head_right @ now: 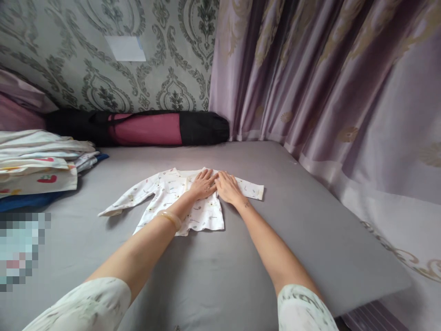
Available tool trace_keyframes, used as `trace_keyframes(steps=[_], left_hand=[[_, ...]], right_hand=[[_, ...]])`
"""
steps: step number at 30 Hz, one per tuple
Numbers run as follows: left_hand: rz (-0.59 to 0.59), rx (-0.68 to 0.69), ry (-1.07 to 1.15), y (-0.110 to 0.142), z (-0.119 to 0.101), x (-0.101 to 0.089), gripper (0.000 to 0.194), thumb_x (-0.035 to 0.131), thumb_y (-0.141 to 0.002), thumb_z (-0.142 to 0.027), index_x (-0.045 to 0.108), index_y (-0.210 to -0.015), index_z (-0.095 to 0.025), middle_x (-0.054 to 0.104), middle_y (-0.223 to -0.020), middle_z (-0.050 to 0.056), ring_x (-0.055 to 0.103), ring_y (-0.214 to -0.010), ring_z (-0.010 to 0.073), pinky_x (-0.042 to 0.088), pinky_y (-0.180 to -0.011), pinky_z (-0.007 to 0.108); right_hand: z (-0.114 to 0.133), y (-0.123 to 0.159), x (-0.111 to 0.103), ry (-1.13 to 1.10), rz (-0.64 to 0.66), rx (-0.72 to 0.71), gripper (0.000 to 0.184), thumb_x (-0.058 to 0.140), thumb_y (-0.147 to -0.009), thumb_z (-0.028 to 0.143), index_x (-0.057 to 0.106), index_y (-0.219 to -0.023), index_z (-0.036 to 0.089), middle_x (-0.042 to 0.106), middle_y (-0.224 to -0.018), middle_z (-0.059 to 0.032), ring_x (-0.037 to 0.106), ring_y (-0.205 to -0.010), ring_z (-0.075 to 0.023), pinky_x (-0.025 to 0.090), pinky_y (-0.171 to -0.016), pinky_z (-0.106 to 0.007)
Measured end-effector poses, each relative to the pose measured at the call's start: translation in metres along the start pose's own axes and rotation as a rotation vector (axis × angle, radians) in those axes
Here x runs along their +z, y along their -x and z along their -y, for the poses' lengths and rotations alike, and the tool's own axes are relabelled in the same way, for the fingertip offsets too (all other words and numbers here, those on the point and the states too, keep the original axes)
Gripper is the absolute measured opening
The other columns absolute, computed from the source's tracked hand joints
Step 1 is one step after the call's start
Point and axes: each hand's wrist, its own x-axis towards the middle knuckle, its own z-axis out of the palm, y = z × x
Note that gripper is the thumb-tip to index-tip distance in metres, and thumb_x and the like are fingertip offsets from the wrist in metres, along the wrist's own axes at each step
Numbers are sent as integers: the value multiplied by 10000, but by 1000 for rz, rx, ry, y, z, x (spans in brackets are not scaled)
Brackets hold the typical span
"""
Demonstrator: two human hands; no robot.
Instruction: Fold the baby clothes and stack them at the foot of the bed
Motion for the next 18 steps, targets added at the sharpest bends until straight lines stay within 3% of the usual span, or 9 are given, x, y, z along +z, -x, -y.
trace_keyframes(steps=[5,11,18], left_hand=[[9,-5,-40,0,0,1,583,346,-964,-410,321,-1518,-229,282,-1591,94,215,-1470,311,175,-1186,454],[-5,-10,-1,2,-2,-3,649,286,-958,-593,330,-1512,-258,302,-1583,87,219,-1465,331,187,-1178,469],[-19,7,-2,0,1,2,642,274,-960,-595,339,-1503,-258,311,-1577,99,227,-1462,332,185,-1171,478]], right_hand=[[9,-5,20,-80,76,55,678,124,-1007,461,191,-1545,53,171,-1617,-121,130,-1490,-205,79,-1199,-372],[-23,17,9,46,103,189,688,125,-1003,478,217,-1542,60,151,-1619,-116,106,-1493,-233,61,-1202,-429],[-65,48,-3,166,102,308,655,140,-1002,422,229,-1537,54,194,-1609,-136,154,-1483,-253,110,-1194,-459]])
